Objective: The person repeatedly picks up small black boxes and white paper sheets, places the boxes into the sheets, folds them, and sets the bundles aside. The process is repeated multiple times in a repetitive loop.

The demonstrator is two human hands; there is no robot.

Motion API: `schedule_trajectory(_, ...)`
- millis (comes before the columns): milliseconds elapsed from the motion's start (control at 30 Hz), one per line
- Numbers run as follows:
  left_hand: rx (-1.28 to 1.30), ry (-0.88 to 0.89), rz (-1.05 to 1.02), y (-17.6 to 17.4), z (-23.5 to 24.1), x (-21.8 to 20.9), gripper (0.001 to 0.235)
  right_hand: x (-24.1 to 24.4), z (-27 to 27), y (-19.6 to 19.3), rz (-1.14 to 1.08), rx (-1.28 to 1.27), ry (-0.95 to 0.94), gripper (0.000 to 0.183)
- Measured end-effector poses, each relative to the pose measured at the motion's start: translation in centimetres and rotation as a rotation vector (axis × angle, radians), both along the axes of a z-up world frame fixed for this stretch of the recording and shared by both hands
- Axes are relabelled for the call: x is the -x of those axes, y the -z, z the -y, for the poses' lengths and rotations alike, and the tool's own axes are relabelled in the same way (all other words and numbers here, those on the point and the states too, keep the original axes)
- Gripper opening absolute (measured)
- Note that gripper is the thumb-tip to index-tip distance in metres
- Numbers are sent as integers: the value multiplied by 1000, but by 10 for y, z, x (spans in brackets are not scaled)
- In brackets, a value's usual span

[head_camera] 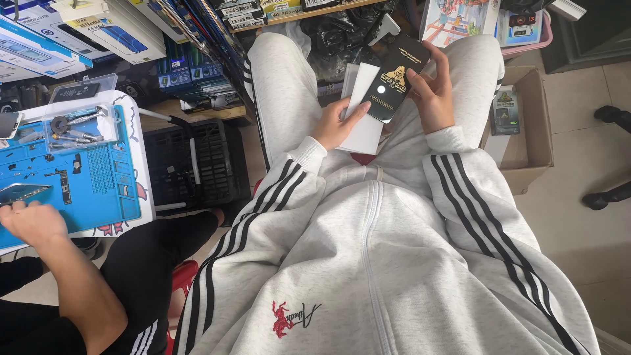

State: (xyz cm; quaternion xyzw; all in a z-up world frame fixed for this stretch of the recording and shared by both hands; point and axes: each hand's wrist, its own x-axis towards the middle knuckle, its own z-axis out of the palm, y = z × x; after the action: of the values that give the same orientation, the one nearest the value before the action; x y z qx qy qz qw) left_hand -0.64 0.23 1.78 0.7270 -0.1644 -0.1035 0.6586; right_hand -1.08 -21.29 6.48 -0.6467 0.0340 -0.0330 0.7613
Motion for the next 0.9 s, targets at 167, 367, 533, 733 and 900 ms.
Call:
schedule_trajectory(167,1,36,23,-8,0,3,37,-9,6,18,-43,-121,9,46)
schedule_trajectory(367,-37,40,-106,-27,2,8,48,-8,3,15,36,-115,-94,36)
schedule_trajectory(533,-114,-19,-177,-28,0,6,51,-9,5,21,93,-121,-156,32)
schedule_trajectory(733,74,-75,20,2,2,-3,38,-6,3,16,-13,-37,-179,25)
schedule_trajectory(900,3,-63,64,-3,1,0,38,-17,12,26,105,-314,35,32)
